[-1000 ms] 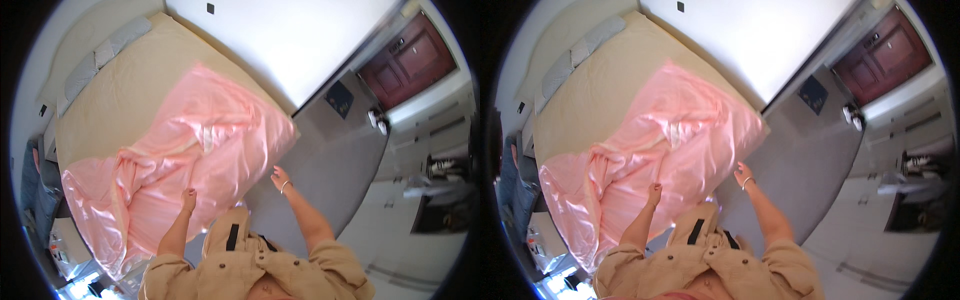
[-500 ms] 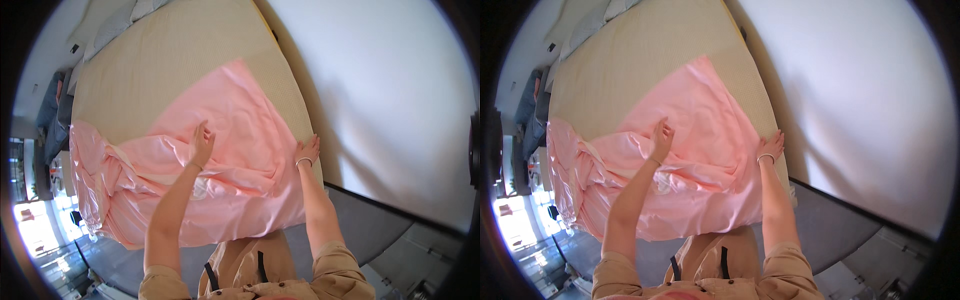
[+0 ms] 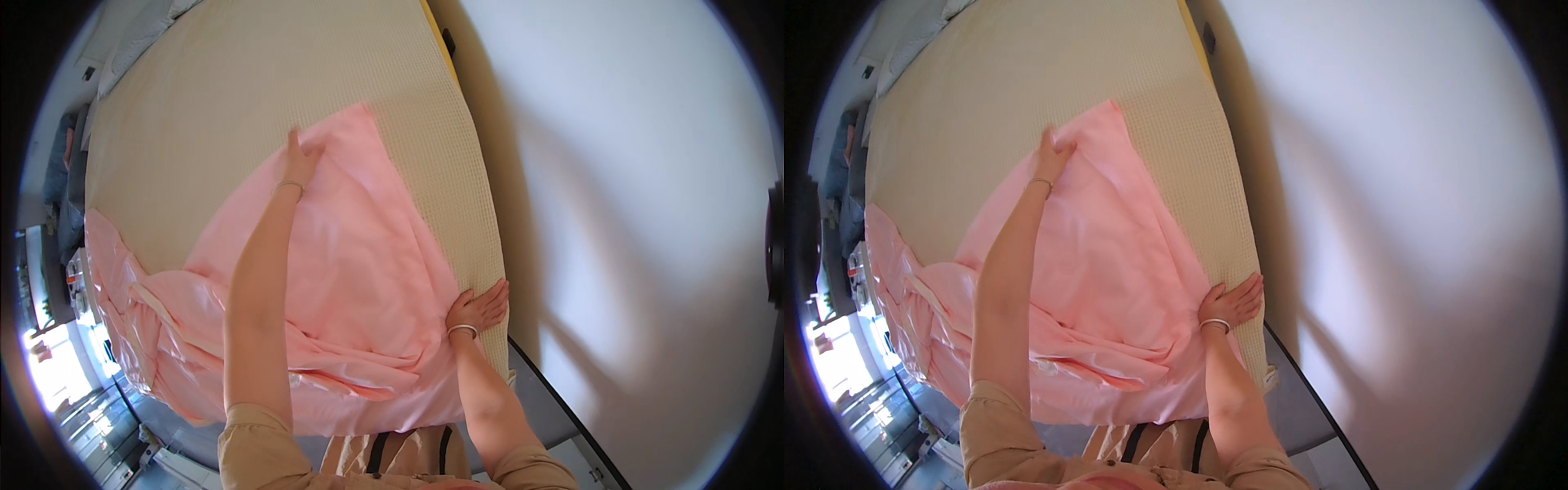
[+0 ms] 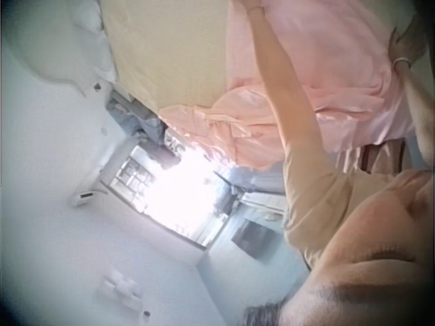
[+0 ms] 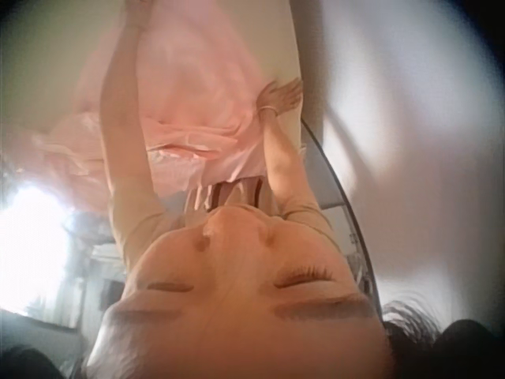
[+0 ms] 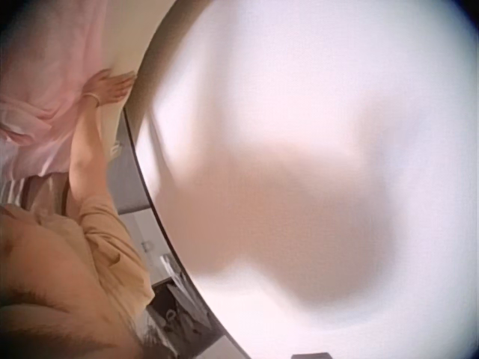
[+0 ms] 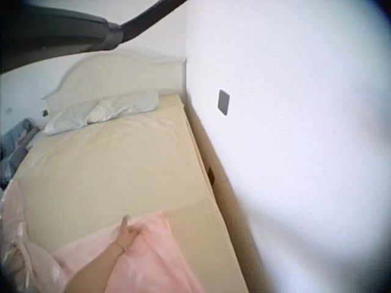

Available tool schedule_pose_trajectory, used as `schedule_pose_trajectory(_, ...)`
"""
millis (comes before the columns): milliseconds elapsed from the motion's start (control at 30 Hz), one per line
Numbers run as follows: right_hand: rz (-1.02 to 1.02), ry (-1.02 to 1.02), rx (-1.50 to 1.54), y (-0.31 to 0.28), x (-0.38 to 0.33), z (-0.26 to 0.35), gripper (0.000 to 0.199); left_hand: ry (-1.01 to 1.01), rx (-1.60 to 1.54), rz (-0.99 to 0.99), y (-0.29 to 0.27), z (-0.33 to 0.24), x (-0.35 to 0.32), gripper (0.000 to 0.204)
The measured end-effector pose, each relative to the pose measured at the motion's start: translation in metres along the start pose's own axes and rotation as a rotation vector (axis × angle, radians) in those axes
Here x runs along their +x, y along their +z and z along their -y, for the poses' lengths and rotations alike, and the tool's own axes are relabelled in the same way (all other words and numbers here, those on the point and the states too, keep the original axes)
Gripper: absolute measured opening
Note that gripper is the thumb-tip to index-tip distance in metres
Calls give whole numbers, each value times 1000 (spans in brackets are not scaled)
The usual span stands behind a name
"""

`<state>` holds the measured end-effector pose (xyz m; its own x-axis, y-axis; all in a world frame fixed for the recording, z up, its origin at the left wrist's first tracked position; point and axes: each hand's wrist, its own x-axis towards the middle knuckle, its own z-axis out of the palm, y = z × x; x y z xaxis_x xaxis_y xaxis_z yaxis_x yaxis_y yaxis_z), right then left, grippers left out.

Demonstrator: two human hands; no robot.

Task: The person picks up a pink duvet cover from a bed, spreads it out, and then folds it into a neat rectangle by hand.

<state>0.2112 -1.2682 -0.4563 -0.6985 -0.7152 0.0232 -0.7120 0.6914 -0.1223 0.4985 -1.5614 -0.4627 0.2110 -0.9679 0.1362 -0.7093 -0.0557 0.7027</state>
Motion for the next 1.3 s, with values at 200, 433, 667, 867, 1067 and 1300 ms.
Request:
schedule_pose_trajectory(200, 78, 13, -39, 0, -1, 4, 70, -33, -177, 137, 18, -22, 2, 30)
schedule_pose_trajectory(433, -114, 66, -108, 14, 1, -9, 69, 524, -635, 217, 46, -300, -36, 8)
schedule_pose_trajectory(667, -108, 6, -142, 22, -15, -13, 65, 605, -102, 488, 105, -223, -95, 43)
schedule_pose_trajectory(867, -101, -5, -153, 23, -16, -17, 62, 537, 238, 587, 2, -172, -113, 55)
schedule_pose_trajectory(1067, -129, 16, -199, 18, -14, -30, 59, 155, 222, 24, -171, -58, -162, 51)
schedule_pose_trajectory(1300, -165, -2, -224, 28, -21, -44, 55, 5, 671, 224, -234, 47, -244, 55)
